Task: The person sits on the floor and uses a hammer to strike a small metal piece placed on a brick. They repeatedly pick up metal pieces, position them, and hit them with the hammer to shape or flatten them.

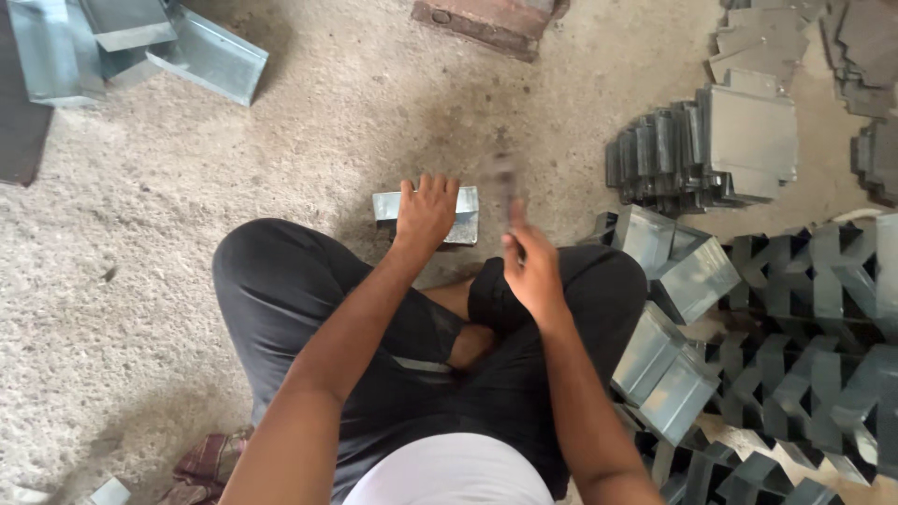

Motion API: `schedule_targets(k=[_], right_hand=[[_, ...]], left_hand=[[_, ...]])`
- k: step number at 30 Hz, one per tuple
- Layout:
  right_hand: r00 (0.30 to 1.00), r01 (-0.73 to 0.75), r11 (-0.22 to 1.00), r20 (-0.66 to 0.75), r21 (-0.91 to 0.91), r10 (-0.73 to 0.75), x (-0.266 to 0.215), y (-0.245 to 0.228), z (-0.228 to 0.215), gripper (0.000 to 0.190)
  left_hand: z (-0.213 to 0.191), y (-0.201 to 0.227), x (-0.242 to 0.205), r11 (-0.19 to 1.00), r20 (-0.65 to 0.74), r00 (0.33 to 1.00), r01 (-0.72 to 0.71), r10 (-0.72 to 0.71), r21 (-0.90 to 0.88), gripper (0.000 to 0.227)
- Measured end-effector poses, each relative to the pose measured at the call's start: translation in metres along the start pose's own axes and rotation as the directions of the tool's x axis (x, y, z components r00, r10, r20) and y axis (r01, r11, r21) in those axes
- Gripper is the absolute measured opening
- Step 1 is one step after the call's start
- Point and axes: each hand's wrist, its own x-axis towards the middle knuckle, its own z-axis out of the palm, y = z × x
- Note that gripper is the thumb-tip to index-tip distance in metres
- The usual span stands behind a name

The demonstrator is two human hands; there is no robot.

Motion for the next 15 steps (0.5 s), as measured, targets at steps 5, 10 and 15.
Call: schedule_targets(k=[5, 10, 15], right_hand=[[0.994, -0.106, 0.994, -0.030, 0.017, 0.107, -0.021, 0.040, 0.013, 0.054], [0.955, 0.246, 0.966, -0.147, -0.084, -0.256, -0.057, 0.063, 0.058, 0.051], [0.744, -0.648, 0.591, 0.230, 0.481, 0.628, -0.070, 0.037, 0.041, 0.061]], left_hand=[[0.005, 0.001, -0.002, 0.999, -0.062, 0.998, 0.016, -0.013, 0.035, 0.014], [0.005, 0.001, -0.003, 1.000, -0.071, 0.997, 0.027, -0.027, -0.001, 0.011], [0.031, -0.010, -0.010, 0.890, -0.031, 0.949, 0.284, -0.315, -0.357, 0.029]])
